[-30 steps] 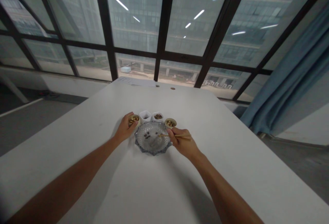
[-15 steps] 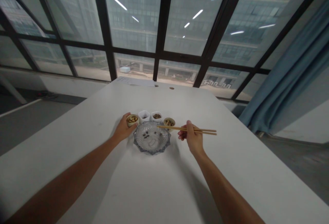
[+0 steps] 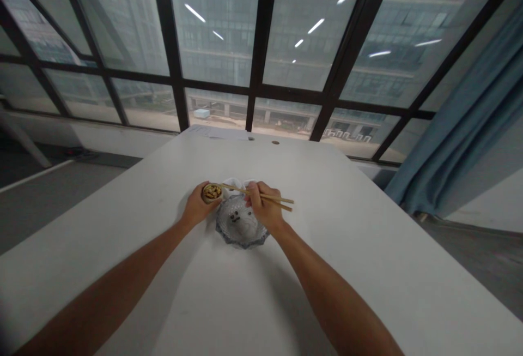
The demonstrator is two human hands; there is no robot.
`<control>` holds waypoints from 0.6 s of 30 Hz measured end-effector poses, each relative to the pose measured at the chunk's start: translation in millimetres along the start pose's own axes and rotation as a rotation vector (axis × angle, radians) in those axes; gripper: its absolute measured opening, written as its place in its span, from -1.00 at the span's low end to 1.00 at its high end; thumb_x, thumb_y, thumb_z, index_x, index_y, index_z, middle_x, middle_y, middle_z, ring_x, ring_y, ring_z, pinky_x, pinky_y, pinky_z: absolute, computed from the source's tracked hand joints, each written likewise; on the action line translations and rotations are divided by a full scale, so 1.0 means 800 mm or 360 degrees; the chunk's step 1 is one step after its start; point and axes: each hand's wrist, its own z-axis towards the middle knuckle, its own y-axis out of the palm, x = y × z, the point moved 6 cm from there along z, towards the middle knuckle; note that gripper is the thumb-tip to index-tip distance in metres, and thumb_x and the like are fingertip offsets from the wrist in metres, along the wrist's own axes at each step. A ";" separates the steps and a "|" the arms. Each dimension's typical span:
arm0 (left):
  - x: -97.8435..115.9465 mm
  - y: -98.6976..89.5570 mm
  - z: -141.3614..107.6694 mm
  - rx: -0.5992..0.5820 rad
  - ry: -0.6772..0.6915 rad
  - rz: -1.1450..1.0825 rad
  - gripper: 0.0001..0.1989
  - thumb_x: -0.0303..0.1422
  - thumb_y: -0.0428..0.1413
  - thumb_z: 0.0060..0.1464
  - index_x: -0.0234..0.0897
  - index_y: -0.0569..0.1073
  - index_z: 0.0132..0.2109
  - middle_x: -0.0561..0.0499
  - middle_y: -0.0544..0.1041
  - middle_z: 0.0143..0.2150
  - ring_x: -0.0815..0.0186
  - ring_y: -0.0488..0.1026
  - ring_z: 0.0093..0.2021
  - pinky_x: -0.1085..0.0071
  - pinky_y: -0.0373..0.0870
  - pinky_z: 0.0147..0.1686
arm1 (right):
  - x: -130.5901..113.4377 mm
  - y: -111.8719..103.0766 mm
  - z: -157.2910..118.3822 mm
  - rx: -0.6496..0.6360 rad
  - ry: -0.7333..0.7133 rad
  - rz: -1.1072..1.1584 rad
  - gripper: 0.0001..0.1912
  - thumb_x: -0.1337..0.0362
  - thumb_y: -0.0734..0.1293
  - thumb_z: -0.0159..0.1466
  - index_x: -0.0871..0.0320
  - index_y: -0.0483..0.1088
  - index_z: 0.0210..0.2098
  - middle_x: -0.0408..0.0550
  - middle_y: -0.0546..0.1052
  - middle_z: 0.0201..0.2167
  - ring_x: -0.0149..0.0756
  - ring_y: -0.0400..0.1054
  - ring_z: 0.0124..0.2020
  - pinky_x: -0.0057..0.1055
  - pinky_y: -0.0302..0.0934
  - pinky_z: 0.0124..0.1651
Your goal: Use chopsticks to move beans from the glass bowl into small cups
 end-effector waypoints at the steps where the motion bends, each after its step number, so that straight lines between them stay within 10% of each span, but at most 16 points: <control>1: 0.000 0.000 0.000 0.0000 0.0012 -0.0016 -0.31 -0.24 0.36 -0.16 -0.29 0.34 0.13 -0.18 0.50 0.09 0.06 0.46 0.09 0.11 0.38 0.13 | 0.000 0.014 0.007 -0.0050 -0.0002 -0.0010 -0.49 -0.11 0.18 0.37 0.13 0.43 -0.46 -0.09 0.54 -0.60 -0.36 0.43 -0.63 -0.46 0.33 -0.56; 6: 0.000 0.002 -0.001 0.0004 0.0037 -0.0016 -0.31 -0.22 0.36 -0.17 -0.27 0.35 0.12 -0.17 0.51 0.08 0.05 0.47 0.09 0.09 0.39 0.13 | 0.009 0.051 0.027 -0.0288 0.0062 0.0057 -0.53 -0.15 0.26 0.30 0.13 0.43 -0.44 -0.10 0.56 -0.56 -0.34 0.46 -0.58 -0.46 0.34 -0.53; 11: 0.003 0.003 -0.002 -0.0007 0.0033 0.0002 -0.31 -0.22 0.37 -0.17 -0.28 0.36 0.12 -0.18 0.51 0.07 0.05 0.47 0.09 0.10 0.39 0.13 | 0.011 0.007 0.014 -0.0165 0.0110 0.0081 -0.46 -0.17 0.18 0.34 0.14 0.42 -0.47 -0.09 0.52 -0.59 -0.36 0.40 -0.64 -0.48 0.27 -0.60; 18: 0.001 0.003 -0.001 -0.0057 -0.0062 0.0026 -0.29 -0.23 0.37 -0.17 -0.29 0.36 0.14 -0.18 0.50 0.10 0.06 0.47 0.09 0.12 0.39 0.14 | 0.009 -0.031 -0.030 -0.0513 0.0013 -0.0339 -0.45 -0.09 0.15 0.39 0.11 0.37 -0.57 -0.08 0.50 -0.63 -0.35 0.38 -0.63 -0.46 0.25 -0.59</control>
